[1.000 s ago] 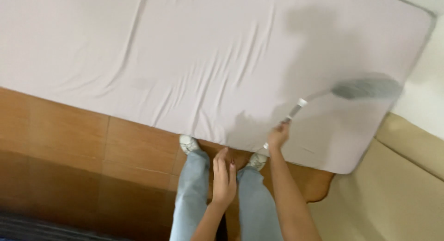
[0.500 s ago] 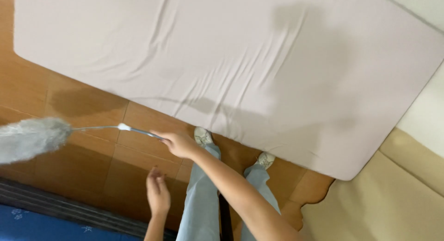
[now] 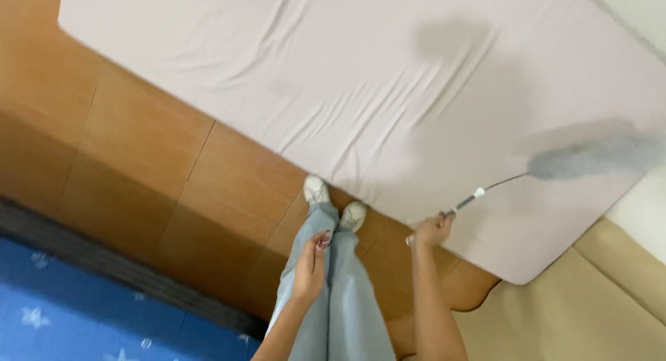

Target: The person uses a feather duster to clean a mattress and a pillow. They then pick up a pillowcase, unfold it, and place it over the pillow, adjusting the fabric to fit.

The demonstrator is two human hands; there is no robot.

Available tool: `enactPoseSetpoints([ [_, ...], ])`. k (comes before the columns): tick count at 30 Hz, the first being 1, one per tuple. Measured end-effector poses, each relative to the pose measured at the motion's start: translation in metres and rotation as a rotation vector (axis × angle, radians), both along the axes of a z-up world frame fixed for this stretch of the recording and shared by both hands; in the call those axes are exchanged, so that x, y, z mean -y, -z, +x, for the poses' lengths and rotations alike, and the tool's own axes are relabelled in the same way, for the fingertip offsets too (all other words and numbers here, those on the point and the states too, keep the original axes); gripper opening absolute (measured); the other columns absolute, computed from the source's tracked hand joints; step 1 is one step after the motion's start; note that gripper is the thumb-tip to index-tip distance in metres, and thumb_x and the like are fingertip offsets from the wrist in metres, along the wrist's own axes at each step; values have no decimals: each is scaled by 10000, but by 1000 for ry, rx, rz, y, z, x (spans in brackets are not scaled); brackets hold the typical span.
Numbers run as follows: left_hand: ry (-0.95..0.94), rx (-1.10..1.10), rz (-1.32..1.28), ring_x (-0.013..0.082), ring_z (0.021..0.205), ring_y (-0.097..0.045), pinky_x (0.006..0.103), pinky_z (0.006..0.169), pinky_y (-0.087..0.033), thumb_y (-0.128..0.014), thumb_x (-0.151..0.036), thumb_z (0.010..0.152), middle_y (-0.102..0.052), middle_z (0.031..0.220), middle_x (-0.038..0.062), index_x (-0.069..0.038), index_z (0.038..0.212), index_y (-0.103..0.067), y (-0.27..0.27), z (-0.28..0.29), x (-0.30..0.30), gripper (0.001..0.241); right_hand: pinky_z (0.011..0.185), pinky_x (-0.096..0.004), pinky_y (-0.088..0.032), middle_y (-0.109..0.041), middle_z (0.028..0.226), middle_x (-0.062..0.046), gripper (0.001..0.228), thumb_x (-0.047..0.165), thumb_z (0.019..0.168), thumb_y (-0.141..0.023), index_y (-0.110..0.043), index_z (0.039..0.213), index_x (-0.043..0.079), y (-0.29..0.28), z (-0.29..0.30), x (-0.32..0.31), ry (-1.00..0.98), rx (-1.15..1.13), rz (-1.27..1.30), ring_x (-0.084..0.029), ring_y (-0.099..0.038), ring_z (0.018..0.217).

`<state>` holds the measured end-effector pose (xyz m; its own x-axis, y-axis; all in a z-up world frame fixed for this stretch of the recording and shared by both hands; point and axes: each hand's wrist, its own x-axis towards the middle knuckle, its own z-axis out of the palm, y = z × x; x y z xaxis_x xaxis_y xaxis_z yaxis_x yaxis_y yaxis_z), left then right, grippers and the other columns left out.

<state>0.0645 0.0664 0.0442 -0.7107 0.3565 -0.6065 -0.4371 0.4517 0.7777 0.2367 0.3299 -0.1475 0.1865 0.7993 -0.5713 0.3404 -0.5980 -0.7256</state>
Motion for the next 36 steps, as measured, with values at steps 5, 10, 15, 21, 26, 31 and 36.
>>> enactPoseSetpoints([
  [5,-104,135,-106,207,1110,-664,350,1004,-503,-369,-257,1087,-701,1197,135,-6,1339,-591,-8,18,49,419,913,-421,-535,-702,1132,-188,537,81,1019,-475,-406,1551,89,95,-67,150,-619,352,151,-323,-680,1022],
  [10,-191,111,-157,219,1102,-663,361,988,-522,-352,-275,1087,-687,1207,146,24,1319,-578,-11,18,88,441,789,-549,-517,-707,952,-278,401,258,1064,-369,-518,1411,122,44,-122,257,-1641,278,-270,-447,-684,889],
  [15,-386,73,28,238,1106,-663,378,1010,-533,-349,-279,1112,-672,1190,160,39,1304,-520,12,29,102,408,667,-462,-547,-727,910,-157,595,142,900,-523,-583,1458,342,-44,-190,256,-2091,-62,-251,-348,-691,770],
  [21,-456,125,-38,240,1016,-715,391,898,-560,-350,-298,1080,-661,1203,133,-48,1327,-508,8,37,79,385,978,-322,-524,-684,1343,-169,455,90,1016,-580,-552,1464,162,-109,-103,168,-1631,-452,-246,-199,-697,1171],
  [26,-292,47,-16,227,1023,-708,378,914,-558,-344,-298,1078,-649,1227,127,-55,1353,-526,-34,-12,46,410,570,-304,-453,-618,901,-57,544,160,1024,-526,-479,1558,251,-187,-41,80,-1072,19,-370,-152,-482,606],
  [31,-287,20,79,212,1046,-684,370,953,-547,-356,-257,1090,-644,1226,133,-22,1361,-514,-31,-57,30,393,344,-254,-280,-429,583,45,565,113,1030,-463,-426,1577,248,-171,-57,38,-536,-6,-248,-72,-361,413],
  [36,-174,-7,258,211,1053,-649,346,989,-511,-363,-198,1099,-634,1208,136,23,1374,-517,-29,-103,48,385,835,-293,-524,-644,1153,-68,492,8,1139,-466,-384,1624,19,70,-73,65,-270,137,492,-188,-611,980],
])
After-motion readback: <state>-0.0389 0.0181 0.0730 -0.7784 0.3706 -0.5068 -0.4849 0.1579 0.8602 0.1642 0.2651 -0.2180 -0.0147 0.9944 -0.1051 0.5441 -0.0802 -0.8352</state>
